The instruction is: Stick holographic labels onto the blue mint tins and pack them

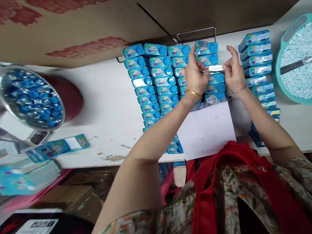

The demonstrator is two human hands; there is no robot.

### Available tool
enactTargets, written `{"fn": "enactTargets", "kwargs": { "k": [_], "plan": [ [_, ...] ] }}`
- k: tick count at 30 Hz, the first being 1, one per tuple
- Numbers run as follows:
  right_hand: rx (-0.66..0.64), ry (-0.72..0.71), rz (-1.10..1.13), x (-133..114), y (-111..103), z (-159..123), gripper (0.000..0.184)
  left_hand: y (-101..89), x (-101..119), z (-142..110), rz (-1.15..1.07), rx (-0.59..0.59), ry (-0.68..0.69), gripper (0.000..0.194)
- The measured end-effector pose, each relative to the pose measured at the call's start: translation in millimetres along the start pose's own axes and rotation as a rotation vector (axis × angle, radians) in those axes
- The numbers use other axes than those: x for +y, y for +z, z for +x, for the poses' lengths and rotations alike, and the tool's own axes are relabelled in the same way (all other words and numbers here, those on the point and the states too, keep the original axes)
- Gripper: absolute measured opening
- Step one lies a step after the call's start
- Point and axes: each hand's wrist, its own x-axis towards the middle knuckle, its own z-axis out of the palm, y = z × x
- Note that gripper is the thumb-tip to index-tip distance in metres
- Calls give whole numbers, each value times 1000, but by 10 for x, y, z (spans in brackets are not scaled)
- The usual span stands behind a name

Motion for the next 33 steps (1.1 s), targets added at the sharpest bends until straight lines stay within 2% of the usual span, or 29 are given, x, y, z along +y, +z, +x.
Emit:
{"fn": "enactTargets", "kwargs": {
  "k": [3, 5, 8, 12, 14, 18, 20, 22, 25, 27, 29, 31, 33],
  "plan": [
    [-13, -36, -27, 38, 11, 44, 58, 76, 28, -39, 88, 107, -40, 58],
    [-25, -40, -24, 67, 29, 55, 58, 126, 43, -57, 120, 131, -25, 57],
    [-32, -16, 7, 91, 68, 43, 58, 180, 41, -69, 134, 132, -23, 58],
    [-10, 56, 74, 141, 151, 34, 62, 217, 16, -66, 110, 151, -131, 67],
    [1, 97, 110, 228, 218, 59, 64, 232, 6, -66, 107, 167, -141, 69],
    [-59, 127, 100, 484, 341, 166, 58, 225, 12, -76, 90, 151, -146, 64],
    [-37, 145, 69, 551, 335, 221, 56, 182, 34, -82, 25, 156, -184, 57],
    [74, 158, 58, 519, 272, 258, 57, 118, 71, -77, -90, 217, -201, 48],
    [222, 149, 155, 309, 151, 276, 60, 32, 152, -34, -335, 371, -198, 42],
    [189, 160, 303, 134, 113, 275, 63, 3, 206, 20, -503, 429, -213, 43],
    [95, 192, 463, 0, 122, 275, 62, 1, 238, 78, -634, 444, -238, 45],
    [34, 213, 580, -54, 155, 287, 59, 20, 230, 129, -712, 441, -257, 46],
    [39, 204, 609, -27, 181, 320, 58, 57, 174, 172, -747, 434, -273, 45]
  ]
}}
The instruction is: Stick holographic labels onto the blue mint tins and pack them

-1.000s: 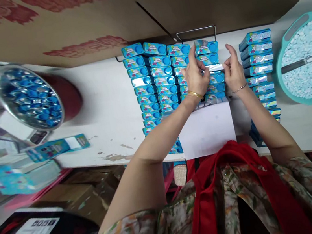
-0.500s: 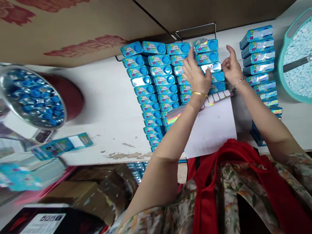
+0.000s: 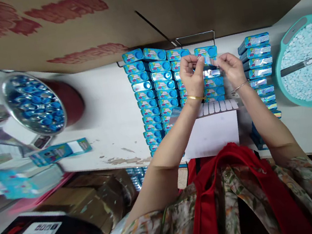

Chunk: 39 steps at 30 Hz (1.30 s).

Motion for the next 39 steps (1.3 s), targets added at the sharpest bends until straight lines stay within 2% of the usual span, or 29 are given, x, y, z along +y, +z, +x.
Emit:
{"fn": "enactTargets", "kwargs": {
  "k": [6, 11, 15, 20, 22, 25, 30, 34, 36, 39],
  "plan": [
    [38, -146, -279, 151, -171, 305, 56, -6, -313, 274, 106, -61, -73, 37],
    [41, -231, -558, 227, -215, 547, 56, 15, -456, 520, 351, -73, 6, 28],
    [16, -217, -757, 319, -201, 638, 54, 50, -474, 541, 587, -75, -31, 19],
    [-6, -259, -866, 480, -206, 685, 56, 115, -424, 438, 729, -54, -84, 13],
    [17, -264, -853, 534, -196, 661, 56, 129, -376, 410, 767, -23, -93, 19],
    [31, -259, -801, 549, -171, 551, 54, 141, -290, 402, 765, 34, -161, 38],
    [-35, -264, -871, 356, -156, 314, 49, 197, -209, 417, 712, 91, -263, 49],
    [-163, -210, -973, 133, -232, 282, 44, 230, -190, 437, 679, 108, -252, 47],
    [-199, -196, -940, -15, -301, 259, 45, 170, -145, 434, 639, 38, -184, 40],
    [-317, -245, -800, -292, -394, 40, 49, -101, 2, 338, 568, -235, -38, 29]
  ]
}}
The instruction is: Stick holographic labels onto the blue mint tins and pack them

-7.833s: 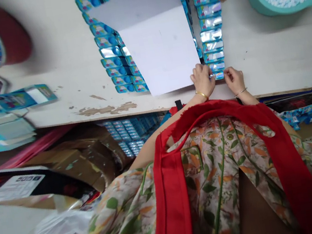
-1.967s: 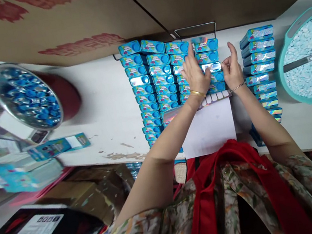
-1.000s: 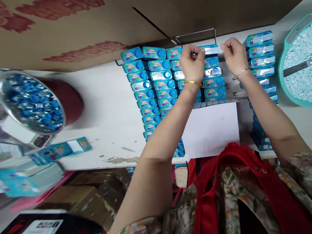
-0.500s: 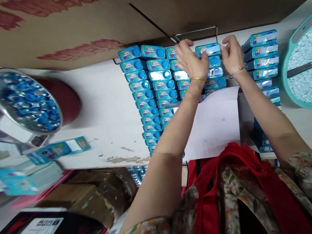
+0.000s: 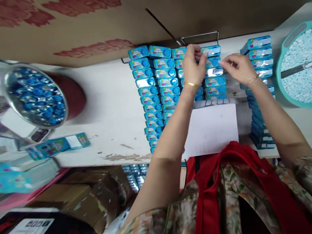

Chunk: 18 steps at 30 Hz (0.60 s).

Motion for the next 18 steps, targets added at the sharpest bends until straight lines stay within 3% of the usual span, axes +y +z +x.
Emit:
{"fn": "enactTargets", "kwargs": {
  "k": [2, 5, 7, 9, 13, 16, 18],
  "plan": [
    [-158, -107, 23, -189, -89, -268, 51, -285, -46, -232, 68, -176, 117, 29],
    [-386, -200, -169, -446, -91, -762, 55, -756, -181, -720, 316, -383, 200, 35],
    [-459, -183, -334, -552, -24, -1062, 50, -1011, -318, -1067, 454, -442, 206, 42],
    [-492, -152, -430, -621, 64, -1280, 47, -1163, -476, -1368, 527, -430, 187, 46],
    [-410, -159, -436, -811, 255, -1401, 49, -1167, -696, -1703, 543, -326, 118, 28],
    [-270, -149, -368, -1019, 453, -1262, 52, -1068, -671, -1735, 451, -338, 79, 21],
    [-250, -99, -328, -1106, 607, -1113, 46, -1024, -590, -1700, 382, -371, 94, 22]
  ]
}}
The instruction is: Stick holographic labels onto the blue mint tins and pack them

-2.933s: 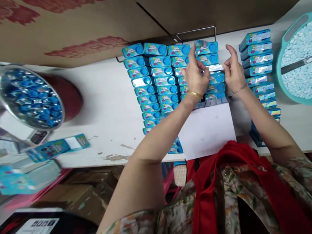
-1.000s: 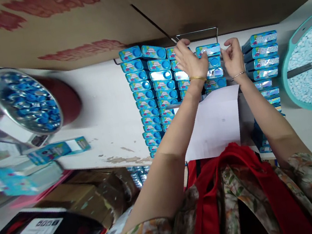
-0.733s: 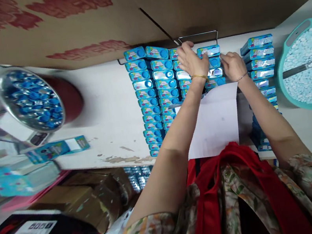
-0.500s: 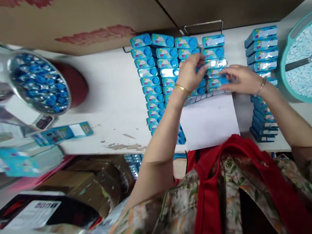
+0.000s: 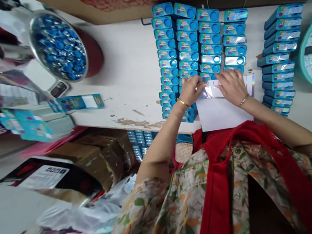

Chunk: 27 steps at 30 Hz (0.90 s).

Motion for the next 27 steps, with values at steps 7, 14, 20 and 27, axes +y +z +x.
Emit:
{"fn": "enactTargets", "kwargs": {
  "k": [7, 14, 20, 27],
  "plan": [
    [8, 131, 172, 145, 222, 393, 30, -9, 207, 174, 118, 102, 136, 34],
    [100, 207, 220, 334, 296, 391, 30, 194, 283, -24, 76, 159, 213, 28],
    [112, 226, 39, 376, 253, 362, 38, 17, 372, -360, -198, 427, 170, 22],
    [139, 117, 117, 256, 200, 302, 43, -38, 323, 139, -33, 204, 56, 46]
  ]
}}
